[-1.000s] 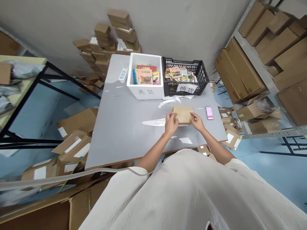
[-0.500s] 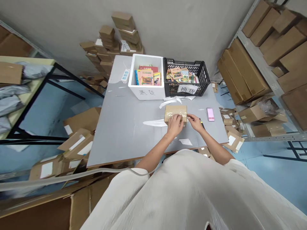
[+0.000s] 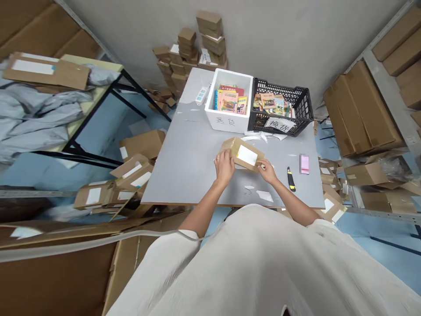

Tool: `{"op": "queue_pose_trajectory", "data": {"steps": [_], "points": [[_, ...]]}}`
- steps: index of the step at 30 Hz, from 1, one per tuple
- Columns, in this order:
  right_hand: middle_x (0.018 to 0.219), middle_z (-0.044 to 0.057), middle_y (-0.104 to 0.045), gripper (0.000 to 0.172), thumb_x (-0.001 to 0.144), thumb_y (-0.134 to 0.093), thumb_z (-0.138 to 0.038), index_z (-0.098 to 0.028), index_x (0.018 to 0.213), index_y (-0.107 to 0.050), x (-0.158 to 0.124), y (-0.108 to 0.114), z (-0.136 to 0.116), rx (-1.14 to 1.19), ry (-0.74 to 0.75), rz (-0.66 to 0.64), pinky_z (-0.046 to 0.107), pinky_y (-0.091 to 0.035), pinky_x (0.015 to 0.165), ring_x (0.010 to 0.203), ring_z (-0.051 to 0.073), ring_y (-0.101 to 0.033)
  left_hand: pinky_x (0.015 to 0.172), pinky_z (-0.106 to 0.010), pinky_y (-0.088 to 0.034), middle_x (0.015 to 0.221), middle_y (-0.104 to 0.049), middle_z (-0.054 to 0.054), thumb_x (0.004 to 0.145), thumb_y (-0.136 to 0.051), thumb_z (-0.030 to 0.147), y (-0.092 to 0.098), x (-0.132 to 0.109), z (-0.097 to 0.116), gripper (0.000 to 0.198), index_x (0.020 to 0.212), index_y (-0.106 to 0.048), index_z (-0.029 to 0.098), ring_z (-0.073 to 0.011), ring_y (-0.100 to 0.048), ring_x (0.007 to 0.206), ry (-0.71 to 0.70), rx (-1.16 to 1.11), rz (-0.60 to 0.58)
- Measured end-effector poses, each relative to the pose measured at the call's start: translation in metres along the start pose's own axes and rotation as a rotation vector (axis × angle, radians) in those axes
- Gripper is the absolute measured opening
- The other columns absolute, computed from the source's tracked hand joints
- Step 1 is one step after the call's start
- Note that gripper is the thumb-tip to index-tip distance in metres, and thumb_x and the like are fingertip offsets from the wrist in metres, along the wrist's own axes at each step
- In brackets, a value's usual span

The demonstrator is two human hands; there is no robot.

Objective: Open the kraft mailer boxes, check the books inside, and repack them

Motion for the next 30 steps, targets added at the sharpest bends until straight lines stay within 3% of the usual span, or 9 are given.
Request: {"op": "queue_pose_trajectory", "data": {"steps": [7, 11, 17, 22, 27, 30], "points": [[0.147, 0.012, -0.074, 0.041, 0.086, -0.079, -0.047, -0.026, 0.121, -0.08, 0.005, -0.035, 0.012, 0.136, -0.138, -0.029, 0.05, -0.064, 0.108, 0.119, 0.027, -0.074, 0.123, -0.063, -0.049, 0.15, -0.067, -0.021, 0.1, -0.054, 0.023, 0.0, 0.004, -0.077, 0.058, 0.157, -0.059, 0.023, -0.0415, -0.06, 0.145, 0.152, -0.075, 0.007], [0.156, 0.014, -0.069, 0.043, 0.084, -0.081, -0.048, -0.025, 0.121, -0.081, 0.0, -0.027, 0.015, 0.115, -0.134, 0.046, 0.05, -0.065, 0.106, 0.123, 0.029, -0.074, 0.121, -0.06, -0.052, 0.143, -0.068, -0.021, 0.097, -0.06, 0.025, -0.017, -0.006, -0.092, 0.06, 0.156, -0.059, 0.022, -0.0401, -0.064, 0.14, 0.167, -0.115, -0.055], [0.152, 0.016, -0.07, 0.04, 0.083, -0.08, -0.047, -0.025, 0.115, -0.083, -0.022, 0.028, 0.028, 0.047, -0.096, 0.157, 0.056, -0.058, 0.118, 0.142, 0.035, -0.067, 0.117, -0.055, -0.056, 0.14, -0.067, -0.018, 0.097, -0.063, 0.027, -0.058, -0.026, -0.061, 0.061, 0.157, -0.058, 0.023, -0.037, -0.067, 0.134, 0.121, -0.171, -0.16], [0.147, 0.015, -0.074, 0.036, 0.08, -0.08, -0.045, -0.025, 0.11, -0.084, -0.041, 0.068, 0.042, 0.02, -0.123, 0.234, 0.06, -0.053, 0.125, 0.145, 0.036, -0.066, 0.115, -0.055, -0.058, 0.137, -0.066, -0.015, 0.096, -0.066, 0.029, -0.084, -0.035, -0.027, 0.06, 0.155, -0.059, 0.026, -0.0354, -0.069, 0.128, 0.057, -0.209, -0.225], [0.147, 0.017, -0.073, 0.036, 0.08, -0.082, -0.046, -0.025, 0.109, -0.085, -0.054, 0.077, 0.058, 0.046, -0.152, 0.222, 0.059, -0.063, 0.112, 0.147, 0.039, -0.064, 0.111, -0.055, -0.059, 0.132, -0.066, -0.016, 0.095, -0.066, 0.027, -0.095, -0.041, -0.017, 0.058, 0.152, -0.062, 0.026, -0.0356, -0.07, 0.122, 0.074, -0.176, -0.27], [0.153, 0.016, -0.07, 0.039, 0.082, -0.079, -0.046, -0.025, 0.114, -0.085, -0.056, 0.079, 0.069, 0.061, -0.139, 0.191, 0.056, -0.064, 0.109, 0.138, 0.036, -0.069, 0.113, -0.056, -0.058, 0.136, -0.065, -0.017, 0.096, -0.064, 0.026, -0.094, -0.045, -0.014, 0.057, 0.152, -0.062, 0.026, -0.0364, -0.068, 0.129, 0.07, -0.139, -0.254]]}}
Point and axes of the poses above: each hand's wrist, its own x-axis towards the middle knuckle, its own y-axis out of the back of the hand, z = x × y, the point moved 7 cm from there along x, towards the middle knuckle
